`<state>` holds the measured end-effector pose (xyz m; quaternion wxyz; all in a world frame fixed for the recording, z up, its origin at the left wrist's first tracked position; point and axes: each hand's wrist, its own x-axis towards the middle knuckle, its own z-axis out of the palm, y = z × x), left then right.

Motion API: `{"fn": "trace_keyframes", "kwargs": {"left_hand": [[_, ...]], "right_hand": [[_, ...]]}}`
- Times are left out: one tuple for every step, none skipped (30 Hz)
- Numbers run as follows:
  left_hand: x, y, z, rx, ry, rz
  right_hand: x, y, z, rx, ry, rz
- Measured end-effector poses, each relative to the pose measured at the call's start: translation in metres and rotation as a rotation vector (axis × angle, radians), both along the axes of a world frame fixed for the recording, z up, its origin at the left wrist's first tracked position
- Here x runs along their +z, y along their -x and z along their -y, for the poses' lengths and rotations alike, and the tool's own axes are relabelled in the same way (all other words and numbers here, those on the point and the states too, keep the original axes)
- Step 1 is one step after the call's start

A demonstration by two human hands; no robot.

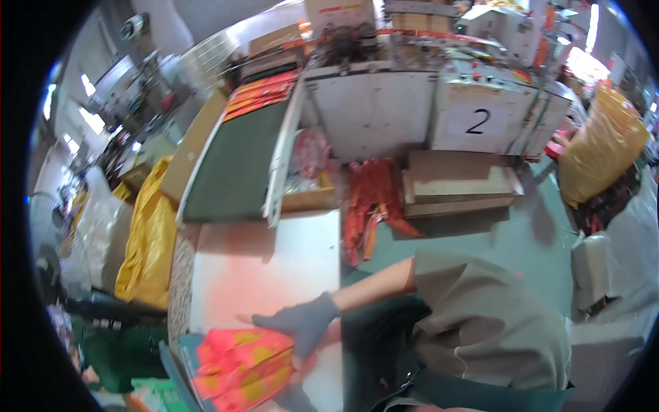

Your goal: Packaging bundles of incense sticks into plastic sleeves and feeding them into a wrapping machine.

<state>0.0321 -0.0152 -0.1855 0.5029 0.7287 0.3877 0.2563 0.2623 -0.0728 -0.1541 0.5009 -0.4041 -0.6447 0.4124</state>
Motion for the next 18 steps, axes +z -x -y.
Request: {"fn": "trace_keyframes", "kwargs": {"left_hand": [[-0.006,0.009,-0.010,0.087,-0.028,-0.022],[-0.019,-0.009,-0.027,0.082,-0.079,0.036],[-0.027,-0.016,-0.035,0.112,-0.121,0.087],[-0.032,-0.019,-0.041,0.145,-0.163,0.133],[-0.035,-0.016,-0.044,0.188,-0.203,0.176],[-0.036,-0.017,-0.046,0.212,-0.240,0.218],[-0.036,-0.019,-0.048,0.234,-0.276,0.260],[-0.038,-0.020,-0.050,0.257,-0.313,0.300],[-0.026,-0.020,-0.039,0.286,-0.321,0.294],[-0.013,-0.018,-0.018,0.288,-0.340,0.298],[0.005,-0.023,0.002,0.283,-0.364,0.308],[0.020,-0.029,0.018,0.305,-0.370,0.305],[0.034,-0.038,0.035,0.195,-0.136,0.430],[0.047,-0.029,0.047,0.119,0.082,0.546],[0.033,-0.027,0.042,0.049,0.131,0.269],[0.012,-0.023,0.044,0.062,0.132,0.269],[-0.013,-0.024,0.047,0.061,0.127,0.224],[-0.026,-0.024,0.049,0.051,0.119,0.175]], "right_hand": [[0.005,0.014,-0.012,0.087,-0.028,-0.022],[0.021,0.002,-0.008,0.003,-0.095,-0.009],[0.036,-0.003,-0.007,-0.047,-0.153,-0.002],[0.047,-0.004,-0.010,-0.011,-0.156,-0.013],[0.058,0.001,-0.015,-0.030,-0.260,-0.030],[0.063,0.003,-0.018,-0.069,-0.360,-0.050],[0.060,0.007,-0.021,-0.047,-0.353,-0.109],[0.061,0.012,-0.014,-0.023,-0.344,-0.123],[0.067,0.017,-0.004,-0.040,-0.298,-0.165],[0.070,0.021,0.006,-0.059,-0.249,-0.205],[0.068,0.027,0.016,-0.163,-0.311,-0.113],[0.063,0.035,0.026,-0.220,-0.267,-0.107],[0.052,0.039,0.032,-0.220,-0.240,-0.166],[0.040,0.048,0.031,-0.183,-0.211,-0.237],[0.025,0.033,0.028,-0.206,-0.206,-0.231],[0.014,0.021,0.017,0.021,0.083,-0.283],[0.003,0.008,0.007,0.242,0.370,-0.327],[-0.013,0.001,-0.008,0.288,0.339,-0.229]]}}
